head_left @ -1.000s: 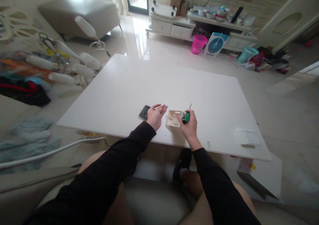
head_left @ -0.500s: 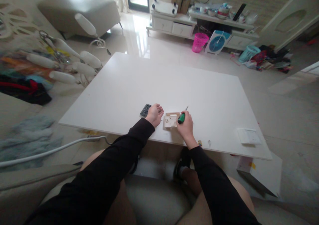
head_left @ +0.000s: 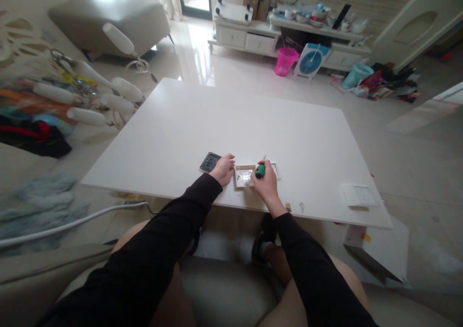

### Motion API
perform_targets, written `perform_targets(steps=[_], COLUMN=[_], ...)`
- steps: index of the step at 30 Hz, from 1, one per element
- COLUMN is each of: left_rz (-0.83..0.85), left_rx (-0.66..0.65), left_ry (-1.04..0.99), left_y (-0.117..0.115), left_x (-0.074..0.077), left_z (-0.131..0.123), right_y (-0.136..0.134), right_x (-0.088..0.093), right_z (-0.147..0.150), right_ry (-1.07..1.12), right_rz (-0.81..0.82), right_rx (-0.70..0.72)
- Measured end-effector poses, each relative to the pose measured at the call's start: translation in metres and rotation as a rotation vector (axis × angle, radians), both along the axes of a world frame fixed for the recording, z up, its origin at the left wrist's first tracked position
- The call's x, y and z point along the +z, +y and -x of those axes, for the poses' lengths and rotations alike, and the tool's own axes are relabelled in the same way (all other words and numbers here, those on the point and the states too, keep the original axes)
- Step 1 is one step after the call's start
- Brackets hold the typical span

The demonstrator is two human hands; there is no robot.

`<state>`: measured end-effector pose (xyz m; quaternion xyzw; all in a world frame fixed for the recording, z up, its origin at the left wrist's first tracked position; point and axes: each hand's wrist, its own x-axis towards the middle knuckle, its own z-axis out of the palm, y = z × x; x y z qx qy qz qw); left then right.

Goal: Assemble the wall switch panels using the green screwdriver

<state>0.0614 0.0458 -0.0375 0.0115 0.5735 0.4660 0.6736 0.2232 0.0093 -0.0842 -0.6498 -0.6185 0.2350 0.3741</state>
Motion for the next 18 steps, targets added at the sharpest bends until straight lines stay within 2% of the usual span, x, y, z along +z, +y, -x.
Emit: perform_targets(steps=[13,16,18], left_rz=[-0.069,-0.116,-0.178], left_rx=[-0.099,-0.205,-0.352], left_ry=[0.126,0.301,0.448], left_y=[-0.001,0.000,0.000], left_x=[-0.002,-0.001,-0.002], left_z=[-0.001,0.001,0.005], right_y=[0.003,0.002,0.003], right_x=[0.023,0.030,0.037], right_z=[-0.007,-0.007,-0.006], right_ry=[0.119,0.147,0.185], right_rz=[-0.002,-0.002,-0.021], right_rx=[-0.065,-0.080,-0.092])
